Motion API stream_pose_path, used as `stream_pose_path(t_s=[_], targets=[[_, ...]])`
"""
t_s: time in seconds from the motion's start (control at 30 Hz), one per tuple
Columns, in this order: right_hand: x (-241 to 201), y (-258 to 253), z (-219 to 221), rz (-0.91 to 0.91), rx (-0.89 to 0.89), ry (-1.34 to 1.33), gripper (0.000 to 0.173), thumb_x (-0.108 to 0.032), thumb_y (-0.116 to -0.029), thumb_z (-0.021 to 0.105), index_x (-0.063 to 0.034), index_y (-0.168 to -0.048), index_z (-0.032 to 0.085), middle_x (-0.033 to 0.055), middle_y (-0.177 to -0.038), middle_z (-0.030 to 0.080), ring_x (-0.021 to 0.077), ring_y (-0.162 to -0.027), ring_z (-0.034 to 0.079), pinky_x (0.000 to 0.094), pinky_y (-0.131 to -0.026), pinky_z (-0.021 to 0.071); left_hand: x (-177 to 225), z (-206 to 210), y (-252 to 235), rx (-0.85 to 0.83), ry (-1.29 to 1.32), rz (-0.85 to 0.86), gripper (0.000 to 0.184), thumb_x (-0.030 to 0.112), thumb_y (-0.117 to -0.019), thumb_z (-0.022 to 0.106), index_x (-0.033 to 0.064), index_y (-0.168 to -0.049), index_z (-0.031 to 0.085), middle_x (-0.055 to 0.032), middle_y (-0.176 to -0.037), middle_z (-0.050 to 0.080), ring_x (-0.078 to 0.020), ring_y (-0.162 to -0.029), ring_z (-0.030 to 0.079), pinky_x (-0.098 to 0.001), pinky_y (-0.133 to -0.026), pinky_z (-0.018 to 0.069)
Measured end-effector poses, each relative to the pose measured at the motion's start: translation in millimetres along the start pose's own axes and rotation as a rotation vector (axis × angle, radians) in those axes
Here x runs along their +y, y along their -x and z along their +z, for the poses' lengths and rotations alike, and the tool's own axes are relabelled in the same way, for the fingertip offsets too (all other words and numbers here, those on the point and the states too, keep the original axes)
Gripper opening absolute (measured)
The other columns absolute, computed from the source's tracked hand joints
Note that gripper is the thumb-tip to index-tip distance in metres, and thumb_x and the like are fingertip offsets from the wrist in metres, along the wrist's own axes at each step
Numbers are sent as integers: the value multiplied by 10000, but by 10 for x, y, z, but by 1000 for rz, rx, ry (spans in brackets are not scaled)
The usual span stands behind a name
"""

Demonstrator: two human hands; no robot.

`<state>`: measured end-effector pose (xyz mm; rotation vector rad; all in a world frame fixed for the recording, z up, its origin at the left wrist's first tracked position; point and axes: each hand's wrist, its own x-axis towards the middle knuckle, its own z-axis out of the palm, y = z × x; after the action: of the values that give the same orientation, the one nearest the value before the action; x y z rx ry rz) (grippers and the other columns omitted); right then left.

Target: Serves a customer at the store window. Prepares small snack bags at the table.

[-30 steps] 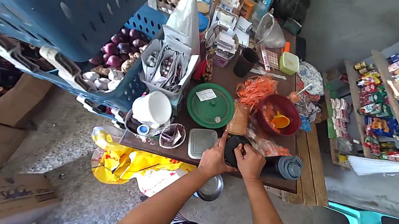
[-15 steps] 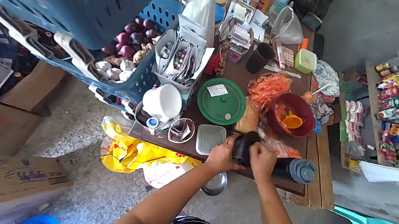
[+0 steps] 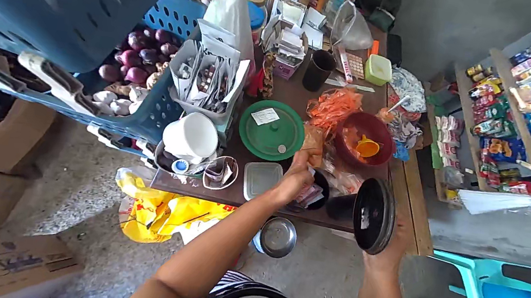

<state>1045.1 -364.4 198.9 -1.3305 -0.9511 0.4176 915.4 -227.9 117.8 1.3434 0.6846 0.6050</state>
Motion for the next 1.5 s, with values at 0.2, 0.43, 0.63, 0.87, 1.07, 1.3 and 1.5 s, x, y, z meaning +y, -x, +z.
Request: stream_pose_path(t_s=[0.2,0.43,0.63,0.87,1.07,1.3,1.5], targets=[[-82,220,-204,-18,-82,74,344,-195,-1031,503,-251,-744,683,-204,-647,614,-113,-589,553,80,-570,472,-159,273,-307,-209,-677,13,653,-150,-876,574,30,-1493,456,-308,-1415,458,-496,-1326,446,-605,-1078,411],[-43,334,-278,28,-59,127,353,-94,-998,452,-206,-735,660,-191,-633,594,-111,-576,536,86,-553,456,-186,367,-258,-259,-949,-133,413,-54,-1009,504,-50,-1420,462,-289,-1406,509,-453,-1264,573,-547,-1027,498],[-28,307,-196,54,-78,212,338,-68,-981,441,-166,-717,629,-181,-597,553,-115,-540,501,82,-520,426,-97,314,-178,-455,-963,-142,335,14,-1039,453,-88,-1354,508,-325,-1316,570,-479,-1247,575,-597,-1025,473],[512,69,155,229,-106,654,367,-210,-1016,543,-49,-694,612,-54,-577,477,14,-529,461,241,-546,404,-54,148,-31,-337,-871,36,468,-65,-1005,486,-35,-1467,420,-270,-1473,476,-435,-1199,626,-526,-1004,515],[821,-38,414,308,-271,1204,441,-379,-1018,549,-23,-800,688,157,-738,684,356,-755,699,569,-645,495,-466,-80,287,174,-370,266,331,-19,-984,518,-108,-1300,556,-244,-1260,643,-272,-1009,724,-395,-914,597],[899,-51,530,153,-396,1408,401,-348,-1010,552,-22,-847,718,181,-819,733,392,-804,731,577,-625,513,-619,-436,1143,397,-565,511,195,-4,-938,568,-43,-1094,679,-180,-1077,697,-208,-928,703,-307,-861,584],[981,-36,567,71,-411,1416,394,-313,-1012,546,-8,-821,707,193,-785,722,401,-770,730,571,-597,509,-654,-968,1343,586,-1058,550,271,136,-980,551,97,-1179,731,-168,-1254,683,-339,-1112,660,-457,-948,514]])
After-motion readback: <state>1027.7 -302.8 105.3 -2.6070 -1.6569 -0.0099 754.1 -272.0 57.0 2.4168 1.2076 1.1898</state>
